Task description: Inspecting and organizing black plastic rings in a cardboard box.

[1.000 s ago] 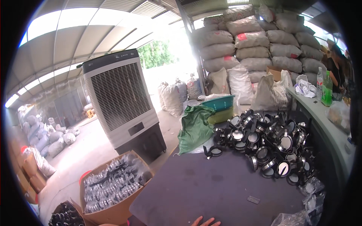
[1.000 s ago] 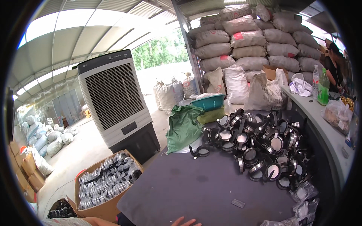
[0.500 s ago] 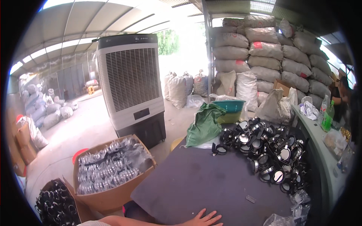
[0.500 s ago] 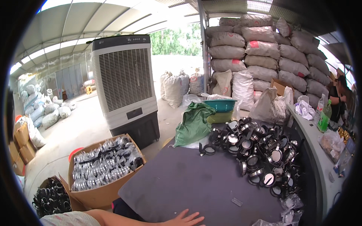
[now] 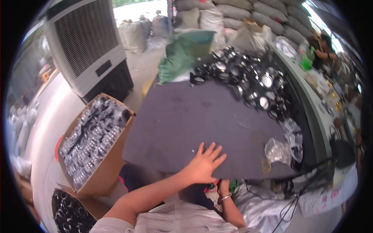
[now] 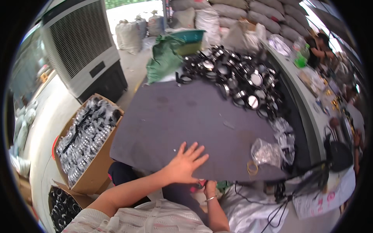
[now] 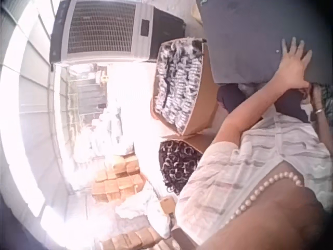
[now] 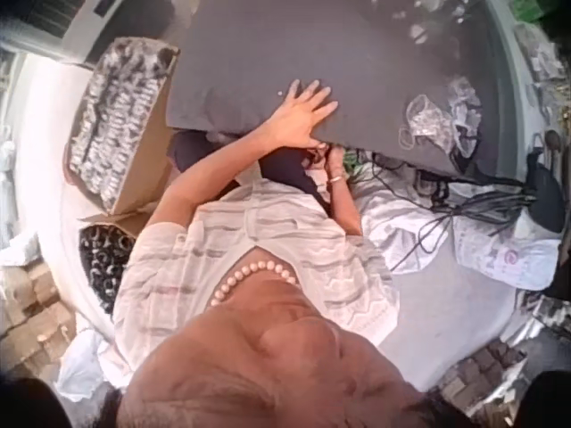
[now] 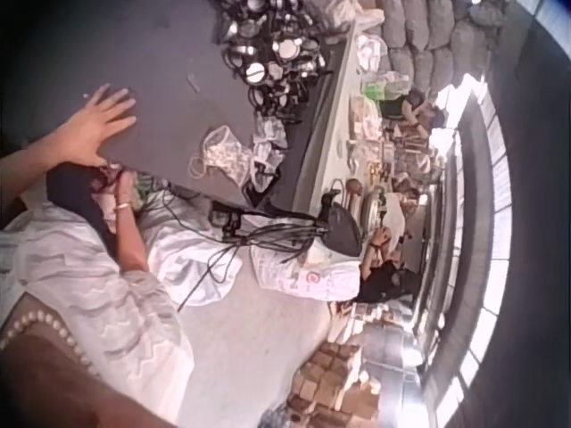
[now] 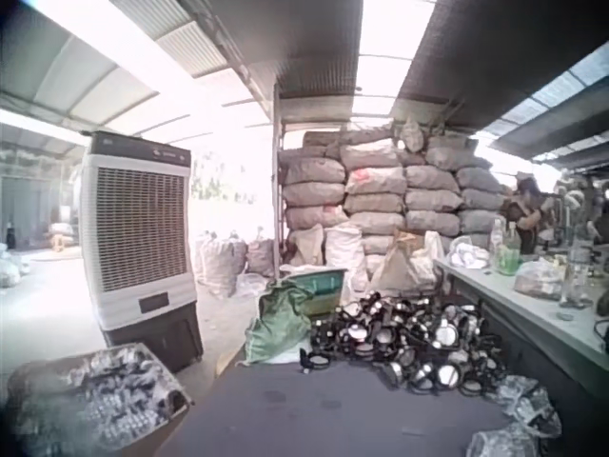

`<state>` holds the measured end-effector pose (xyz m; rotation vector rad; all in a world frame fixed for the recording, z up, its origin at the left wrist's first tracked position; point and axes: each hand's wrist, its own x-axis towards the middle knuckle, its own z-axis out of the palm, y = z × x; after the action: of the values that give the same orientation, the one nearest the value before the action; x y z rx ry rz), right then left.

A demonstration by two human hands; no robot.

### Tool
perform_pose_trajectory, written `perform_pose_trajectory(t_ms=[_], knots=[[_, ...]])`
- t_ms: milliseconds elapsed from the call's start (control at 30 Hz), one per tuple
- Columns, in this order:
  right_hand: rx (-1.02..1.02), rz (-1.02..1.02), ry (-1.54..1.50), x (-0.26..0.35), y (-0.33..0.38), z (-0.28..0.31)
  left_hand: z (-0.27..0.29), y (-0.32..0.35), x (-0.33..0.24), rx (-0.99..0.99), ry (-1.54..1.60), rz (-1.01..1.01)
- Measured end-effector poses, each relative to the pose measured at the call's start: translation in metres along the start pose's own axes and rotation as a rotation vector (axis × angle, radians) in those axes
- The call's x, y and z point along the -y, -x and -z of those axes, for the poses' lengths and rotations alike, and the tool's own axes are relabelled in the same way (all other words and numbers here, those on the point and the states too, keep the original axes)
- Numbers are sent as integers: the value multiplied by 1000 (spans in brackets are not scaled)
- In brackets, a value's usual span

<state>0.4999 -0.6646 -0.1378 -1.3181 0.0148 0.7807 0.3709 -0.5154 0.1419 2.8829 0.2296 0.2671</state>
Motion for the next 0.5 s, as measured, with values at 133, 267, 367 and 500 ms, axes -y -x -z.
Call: perform_pose_trajectory(t_ms=[133, 267, 367, 500], knots=[[-153, 3, -175, 17, 35, 25, -10, -7, -1, 46, -9, -6], [23, 2, 6, 74, 112, 20, -10, 1, -3, 45, -9, 12], [161, 145, 309, 121, 155, 18, -8, 4, -6, 48, 6, 12], [279, 284, 143, 198, 198, 22, -8, 9, -4, 7, 45, 2]])
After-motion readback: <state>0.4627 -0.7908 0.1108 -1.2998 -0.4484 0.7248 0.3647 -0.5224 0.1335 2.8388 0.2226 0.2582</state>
